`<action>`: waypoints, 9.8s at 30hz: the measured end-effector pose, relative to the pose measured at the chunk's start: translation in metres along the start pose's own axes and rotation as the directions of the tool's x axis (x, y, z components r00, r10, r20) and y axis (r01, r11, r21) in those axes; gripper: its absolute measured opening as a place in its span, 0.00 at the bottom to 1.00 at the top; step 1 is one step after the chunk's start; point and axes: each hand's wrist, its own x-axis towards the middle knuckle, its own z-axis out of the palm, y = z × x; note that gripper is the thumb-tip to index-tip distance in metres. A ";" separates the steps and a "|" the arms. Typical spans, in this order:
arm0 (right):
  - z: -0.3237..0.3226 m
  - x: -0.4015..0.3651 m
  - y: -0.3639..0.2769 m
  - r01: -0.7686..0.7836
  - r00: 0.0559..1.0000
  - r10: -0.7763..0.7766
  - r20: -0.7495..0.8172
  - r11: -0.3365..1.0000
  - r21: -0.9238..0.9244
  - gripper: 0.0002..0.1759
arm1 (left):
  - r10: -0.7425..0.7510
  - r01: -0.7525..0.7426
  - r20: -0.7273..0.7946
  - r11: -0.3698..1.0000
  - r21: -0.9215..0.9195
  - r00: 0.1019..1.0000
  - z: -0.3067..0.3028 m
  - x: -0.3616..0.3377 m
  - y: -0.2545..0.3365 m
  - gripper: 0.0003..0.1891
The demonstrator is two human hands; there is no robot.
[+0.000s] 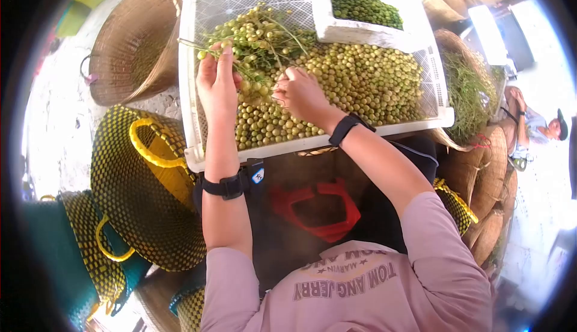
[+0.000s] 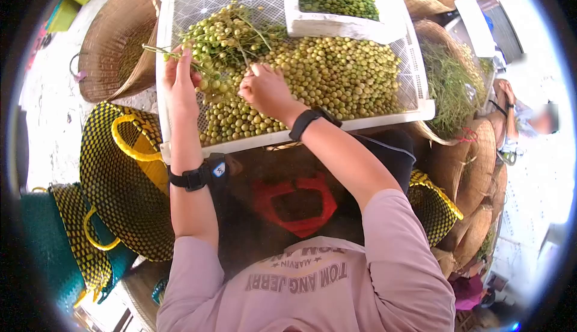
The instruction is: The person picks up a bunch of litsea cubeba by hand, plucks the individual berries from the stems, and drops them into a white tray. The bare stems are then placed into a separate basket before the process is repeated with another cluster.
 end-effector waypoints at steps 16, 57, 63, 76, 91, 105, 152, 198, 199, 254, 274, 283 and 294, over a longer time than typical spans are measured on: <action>-0.042 -0.020 0.001 -0.395 0.889 0.428 0.165 0.533 0.748 0.27 | -0.102 -0.176 0.481 0.848 0.500 0.871 0.022 -0.014 -0.001 0.29; -0.094 -0.003 -0.029 -0.206 0.950 0.311 0.039 0.526 0.825 0.10 | -0.018 0.025 0.278 0.999 -0.022 0.960 0.038 -0.012 -0.030 0.15; -0.099 0.008 -0.043 -0.238 0.903 0.429 -0.001 0.502 0.832 0.15 | 0.445 -0.465 0.156 0.765 0.446 0.882 0.039 -0.026 -0.017 0.09; -0.084 0.015 -0.046 -0.160 0.923 0.349 -0.162 0.730 0.665 0.14 | 0.611 -0.629 0.303 0.432 0.646 0.731 0.034 -0.029 0.001 0.09; -0.089 0.010 -0.030 -0.281 0.932 0.361 0.029 0.672 0.685 0.11 | -0.101 0.160 0.424 0.981 -0.106 0.900 0.044 -0.030 -0.020 0.17; -0.092 -0.019 -0.017 -0.379 0.865 0.299 0.402 -0.135 0.915 0.10 | -0.174 0.276 0.366 0.929 -0.247 0.914 0.034 -0.018 -0.015 0.15; -0.079 -0.024 -0.015 -0.216 0.838 0.472 0.272 -0.170 0.961 0.15 | 0.003 -0.064 0.422 0.989 0.132 0.906 0.034 -0.021 -0.015 0.09; -0.068 -0.032 -0.012 -0.352 0.794 0.352 0.496 -0.399 0.847 0.22 | -0.413 0.473 0.676 0.874 0.108 0.610 0.018 -0.016 0.001 0.11; -0.067 -0.031 -0.012 -0.351 0.794 0.352 0.495 -0.400 0.847 0.22 | -0.413 0.479 0.675 0.872 0.099 0.611 0.018 -0.016 -0.001 0.11; -0.093 -0.027 -0.029 -0.336 0.843 0.489 0.223 0.155 0.929 0.10 | -0.231 0.103 0.663 0.968 0.227 0.712 0.010 -0.011 -0.001 0.11; -0.082 -0.028 -0.033 -0.364 0.844 0.495 0.206 0.246 0.899 0.16 | -0.068 0.013 0.582 0.995 0.097 0.810 0.017 -0.015 0.001 0.08; -0.091 -0.029 -0.016 -0.373 0.905 0.383 0.185 0.504 0.779 0.13 | -0.084 -0.012 0.564 0.986 0.165 0.821 0.016 -0.015 0.004 0.07; -0.102 -0.025 0.032 -0.239 0.966 0.252 -0.050 0.953 0.187 0.10 | -0.175 0.120 0.477 0.982 0.145 0.861 0.014 -0.005 -0.011 0.09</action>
